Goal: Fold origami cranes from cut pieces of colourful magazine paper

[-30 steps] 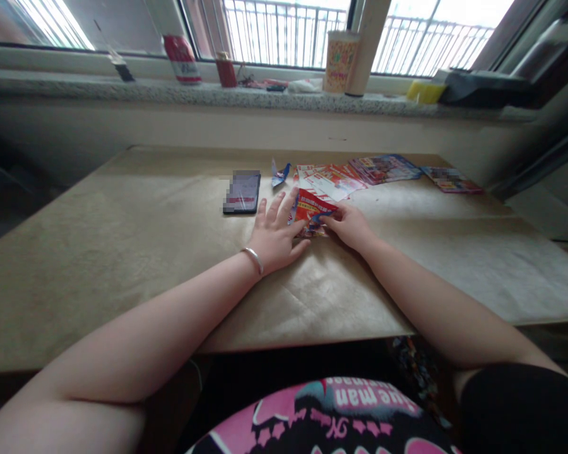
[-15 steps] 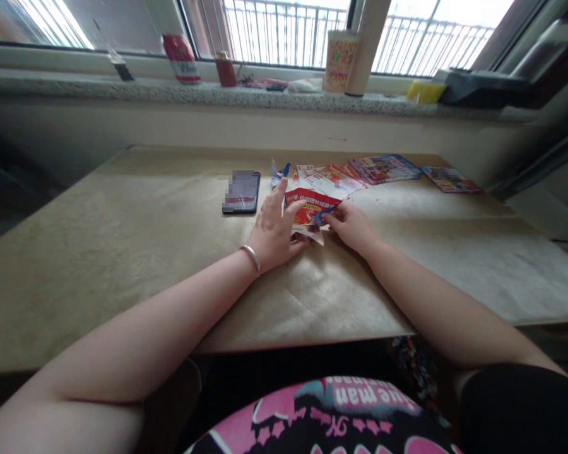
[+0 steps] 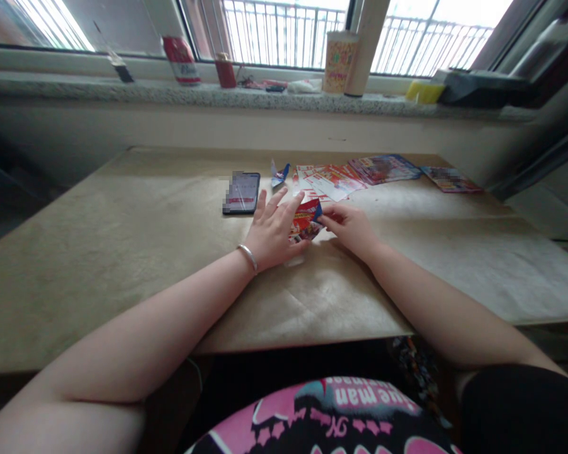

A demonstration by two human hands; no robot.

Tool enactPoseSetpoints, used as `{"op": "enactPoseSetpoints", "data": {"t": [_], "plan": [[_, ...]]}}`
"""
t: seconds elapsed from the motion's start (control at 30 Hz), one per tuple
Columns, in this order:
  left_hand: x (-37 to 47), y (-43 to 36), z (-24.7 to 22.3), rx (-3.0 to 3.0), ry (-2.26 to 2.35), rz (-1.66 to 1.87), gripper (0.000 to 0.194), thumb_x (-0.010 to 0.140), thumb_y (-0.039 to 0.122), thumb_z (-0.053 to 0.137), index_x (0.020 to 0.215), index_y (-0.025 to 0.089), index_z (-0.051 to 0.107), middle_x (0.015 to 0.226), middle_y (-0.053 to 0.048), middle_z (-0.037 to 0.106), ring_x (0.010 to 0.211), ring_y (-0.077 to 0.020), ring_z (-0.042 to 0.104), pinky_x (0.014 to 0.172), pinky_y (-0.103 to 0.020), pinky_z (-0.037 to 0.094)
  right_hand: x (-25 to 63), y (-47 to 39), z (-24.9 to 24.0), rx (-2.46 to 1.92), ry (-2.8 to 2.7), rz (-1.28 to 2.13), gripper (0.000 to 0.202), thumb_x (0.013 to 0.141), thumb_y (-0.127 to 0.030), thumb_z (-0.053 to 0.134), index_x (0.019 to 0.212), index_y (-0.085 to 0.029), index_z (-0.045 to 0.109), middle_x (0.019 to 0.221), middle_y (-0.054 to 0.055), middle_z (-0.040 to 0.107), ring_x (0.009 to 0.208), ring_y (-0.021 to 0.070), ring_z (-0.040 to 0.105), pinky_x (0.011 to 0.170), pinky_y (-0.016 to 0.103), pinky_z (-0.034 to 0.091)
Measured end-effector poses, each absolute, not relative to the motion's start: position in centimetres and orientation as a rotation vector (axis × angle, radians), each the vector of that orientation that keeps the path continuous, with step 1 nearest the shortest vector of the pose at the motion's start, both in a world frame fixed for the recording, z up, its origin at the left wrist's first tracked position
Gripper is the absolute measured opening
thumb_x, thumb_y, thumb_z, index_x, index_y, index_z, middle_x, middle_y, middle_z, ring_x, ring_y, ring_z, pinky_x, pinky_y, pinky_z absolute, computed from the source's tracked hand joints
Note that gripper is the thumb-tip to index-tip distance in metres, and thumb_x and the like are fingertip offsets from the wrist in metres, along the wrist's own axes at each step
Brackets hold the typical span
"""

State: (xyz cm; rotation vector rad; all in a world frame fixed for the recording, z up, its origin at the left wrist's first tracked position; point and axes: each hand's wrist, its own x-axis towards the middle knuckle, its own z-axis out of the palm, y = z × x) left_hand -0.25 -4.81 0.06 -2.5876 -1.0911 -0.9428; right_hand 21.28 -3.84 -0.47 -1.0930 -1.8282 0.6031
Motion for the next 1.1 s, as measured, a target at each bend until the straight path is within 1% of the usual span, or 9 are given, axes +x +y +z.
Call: {"op": "enactPoseSetpoints", "data": {"t": [0.13,0.23,0.37,0.5,0.63,0.7,0.83,0.93,1.1], "plan": [[-0.2,-4.6,0.0,-2.67,-1.15,-0.912,0.083,0.08,0.049,0.063,0.147,0.014,0.03,0.137,-0.016,0.053,0.131,-0.0327,0.045,0.12,-0.056,0.007,20.8,-3.7,-0.8,-1.113,-1.604,0.796,0.03,0.074,-0.048,0.073,0.075,-0.02,0.062,0.062,-0.003,0.063,0.054,0.0109,0.058,0.053,0.025,0.049],[-0.2,-4.5,0.0,-2.694,-1.22,-0.918,0.078,0.083,0.048,0.059,0.147,0.014,0.03,0.132,-0.016,0.057,0.125,-0.0302,0.052,0.12,-0.055,0.008,20.5,-3.6,-0.8,-1.074,-1.518,0.87,0.035,0.071,-0.053,0.073,0.074,-0.02,0.064,0.062,-0.002,0.063,0.054,0.011,0.057,0.053,0.025,0.05],[-0.3,-4.3,0.2,-2.72,-1.298,-0.995,0.074,0.085,0.047,0.058,0.146,0.016,0.031,0.135,-0.015,0.055,0.127,-0.0295,0.05,0.119,-0.056,0.012,20.3,-3.8,-0.7,-1.018,-1.518,0.917,0.036,0.075,-0.055,0.068,0.087,-0.022,0.071,0.079,0.002,0.069,0.065,0.0136,0.061,0.062,0.03,0.055],[-0.4,-4.2,0.3,-2.751,-1.326,-1.085,0.072,0.085,0.047,0.056,0.145,0.014,0.033,0.138,-0.017,0.051,0.13,-0.0315,0.047,0.116,-0.055,0.024,20.0,-4.1,-0.5,-0.97,-1.636,0.946,0.037,0.076,-0.051,0.07,0.101,-0.024,0.071,0.102,0.005,0.071,0.084,0.0174,0.065,0.075,0.034,0.056],[-0.4,-4.3,0.4,-2.796,-1.292,-1.104,0.07,0.087,0.047,0.053,0.144,0.012,0.034,0.138,-0.018,0.051,0.129,-0.0312,0.046,0.111,-0.049,0.033,19.7,-4.1,-0.5,-0.961,-1.622,1.01,0.039,0.071,-0.049,0.075,0.101,-0.024,0.07,0.104,0.004,0.072,0.092,0.0192,0.065,0.088,0.038,0.054],[-0.4,-4.5,0.5,-2.824,-1.277,-1.084,0.076,0.085,0.05,0.055,0.146,0.011,0.032,0.139,-0.019,0.049,0.13,-0.0322,0.045,0.11,-0.048,0.035,19.7,-4.0,-0.6,-0.958,-1.589,1.052,0.041,0.069,-0.05,0.076,0.101,-0.023,0.069,0.104,0.004,0.072,0.094,0.0198,0.066,0.091,0.039,0.053],[-0.3,-4.8,0.6,-2.848,-1.231,-0.966,0.104,0.069,0.054,0.071,0.15,0.011,0.022,0.143,-0.02,0.045,0.13,-0.0357,0.045,0.112,-0.05,0.031,19.7,-3.9,-0.6,-0.98,-1.549,1.088,0.047,0.067,-0.052,0.078,0.102,-0.023,0.068,0.101,0.004,0.072,0.091,0.0199,0.066,0.089,0.039,0.053],[-0.1,-5.2,0.7,-2.776,-1.257,-0.958,0.1,0.072,0.045,0.071,0.151,0.013,0.02,0.141,-0.018,0.048,0.124,-0.0341,0.051,0.107,-0.048,0.035,19.7,-4.2,-0.4,-0.954,-1.576,1.082,0.045,0.068,-0.05,0.077,0.103,-0.023,0.067,0.103,0.004,0.07,0.093,0.0201,0.065,0.089,0.039,0.053],[0.1,-5.5,1.0,-2.683,-1.336,-1.025,0.097,0.07,0.039,0.077,0.149,0.016,0.027,0.135,-0.014,0.056,0.117,-0.0307,0.057,0.103,-0.042,0.037,19.5,-4.6,0.0,-0.941,-1.611,1.062,0.04,0.071,-0.047,0.075,0.102,-0.023,0.067,0.103,0.004,0.07,0.09,0.0191,0.066,0.086,0.037,0.054]]}}
